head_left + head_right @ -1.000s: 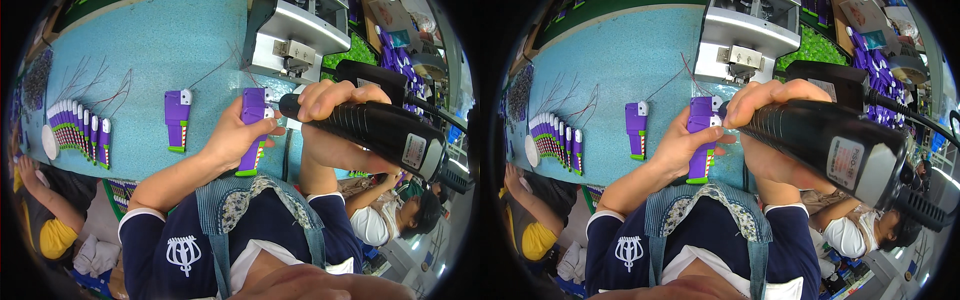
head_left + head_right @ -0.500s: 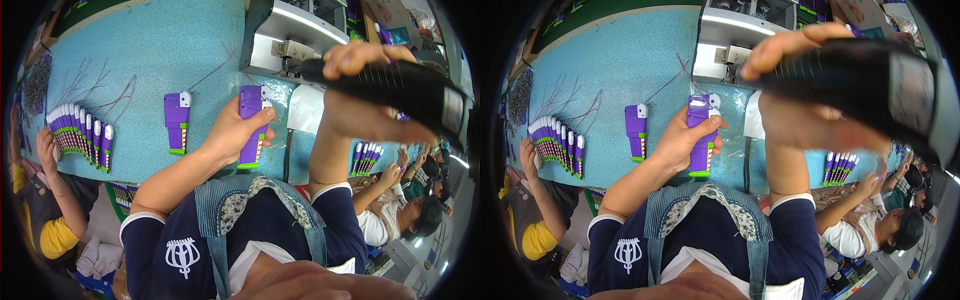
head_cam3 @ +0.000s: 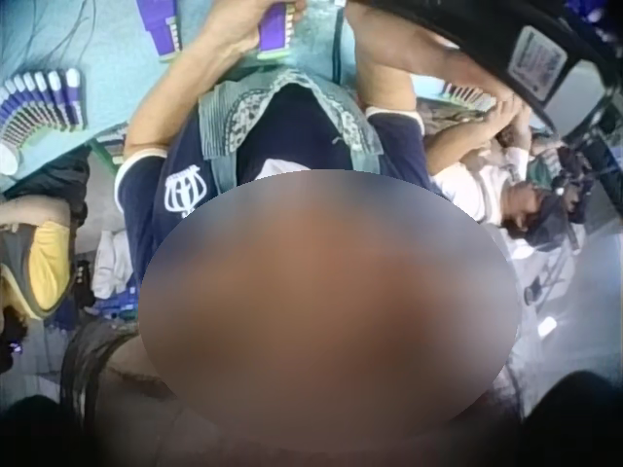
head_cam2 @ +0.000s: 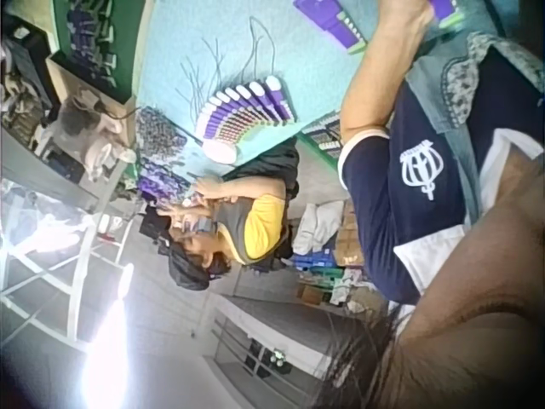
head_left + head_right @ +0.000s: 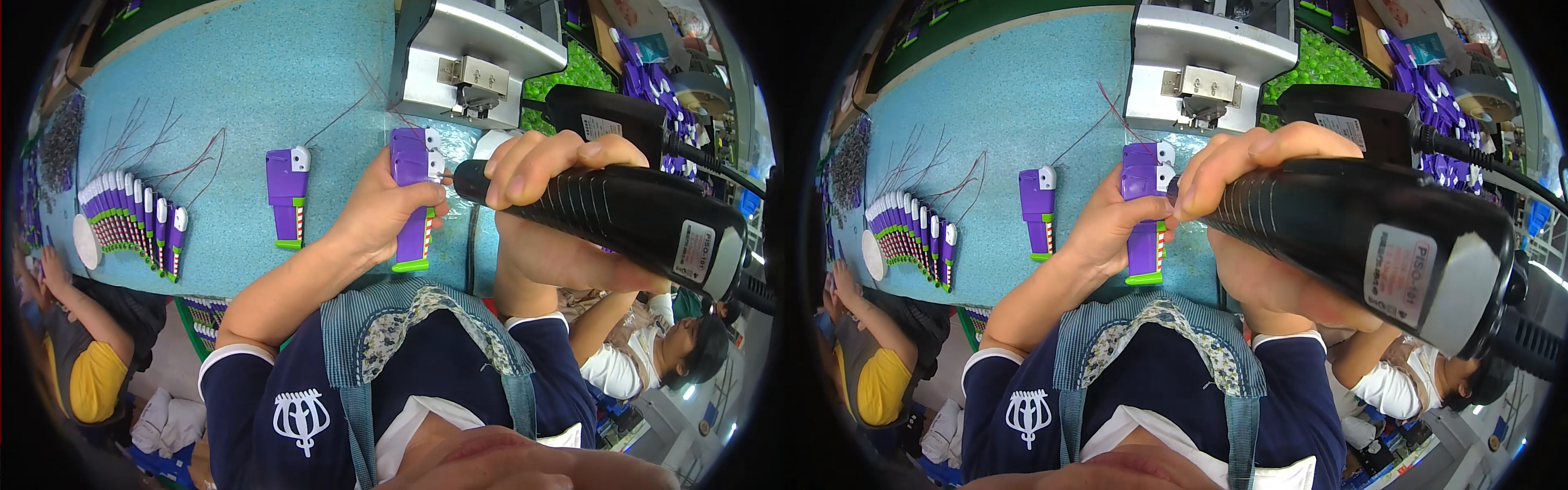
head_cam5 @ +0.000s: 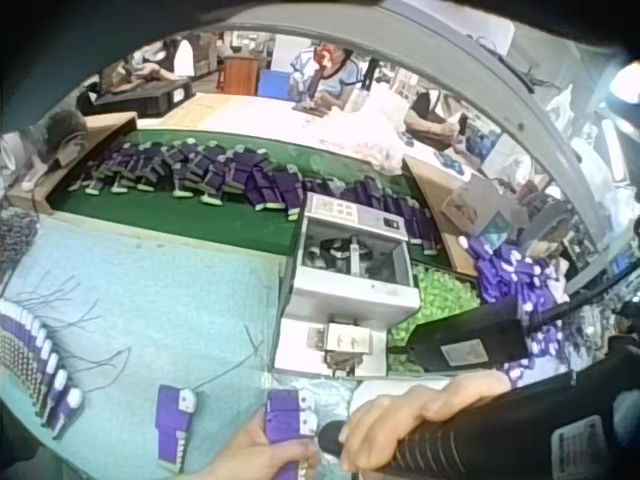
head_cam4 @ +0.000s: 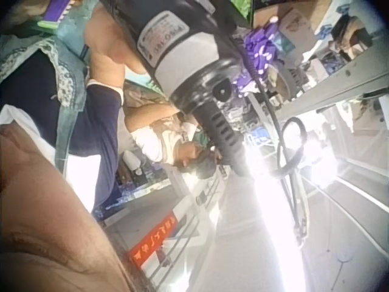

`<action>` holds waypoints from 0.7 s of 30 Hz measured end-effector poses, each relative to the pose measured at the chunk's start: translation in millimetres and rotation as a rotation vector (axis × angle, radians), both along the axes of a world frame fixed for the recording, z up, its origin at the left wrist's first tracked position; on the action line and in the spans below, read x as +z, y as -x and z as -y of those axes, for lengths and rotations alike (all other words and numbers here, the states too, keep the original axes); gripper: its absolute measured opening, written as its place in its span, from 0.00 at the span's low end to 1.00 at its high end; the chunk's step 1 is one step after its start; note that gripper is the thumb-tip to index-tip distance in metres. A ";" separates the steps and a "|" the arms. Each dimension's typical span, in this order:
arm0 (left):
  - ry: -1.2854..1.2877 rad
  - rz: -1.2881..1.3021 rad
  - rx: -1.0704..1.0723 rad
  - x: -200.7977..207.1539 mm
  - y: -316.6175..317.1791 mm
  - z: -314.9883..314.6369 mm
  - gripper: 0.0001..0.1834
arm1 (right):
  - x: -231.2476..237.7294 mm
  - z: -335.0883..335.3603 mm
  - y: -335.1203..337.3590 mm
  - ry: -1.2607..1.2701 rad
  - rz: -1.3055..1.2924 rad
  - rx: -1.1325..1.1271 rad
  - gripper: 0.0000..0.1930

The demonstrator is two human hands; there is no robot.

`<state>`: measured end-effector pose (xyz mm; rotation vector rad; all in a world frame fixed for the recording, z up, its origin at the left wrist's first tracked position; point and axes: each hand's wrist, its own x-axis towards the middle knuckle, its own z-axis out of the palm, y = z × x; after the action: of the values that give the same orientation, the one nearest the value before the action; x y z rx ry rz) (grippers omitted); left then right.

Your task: The person secures screws into plastic toy components using an electric screwdriver.

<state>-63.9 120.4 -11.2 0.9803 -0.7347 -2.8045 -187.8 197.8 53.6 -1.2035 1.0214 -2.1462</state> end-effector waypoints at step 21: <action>0.046 -0.061 -0.145 6.1 -3.2 -3.4 0.23 | 1.8 32.2 38.5 0.140 -0.066 0.006 0.52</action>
<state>-60.7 123.7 -5.1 0.8633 -0.8918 -2.9101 -226.3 165.5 55.3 -1.3479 0.9052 -2.2178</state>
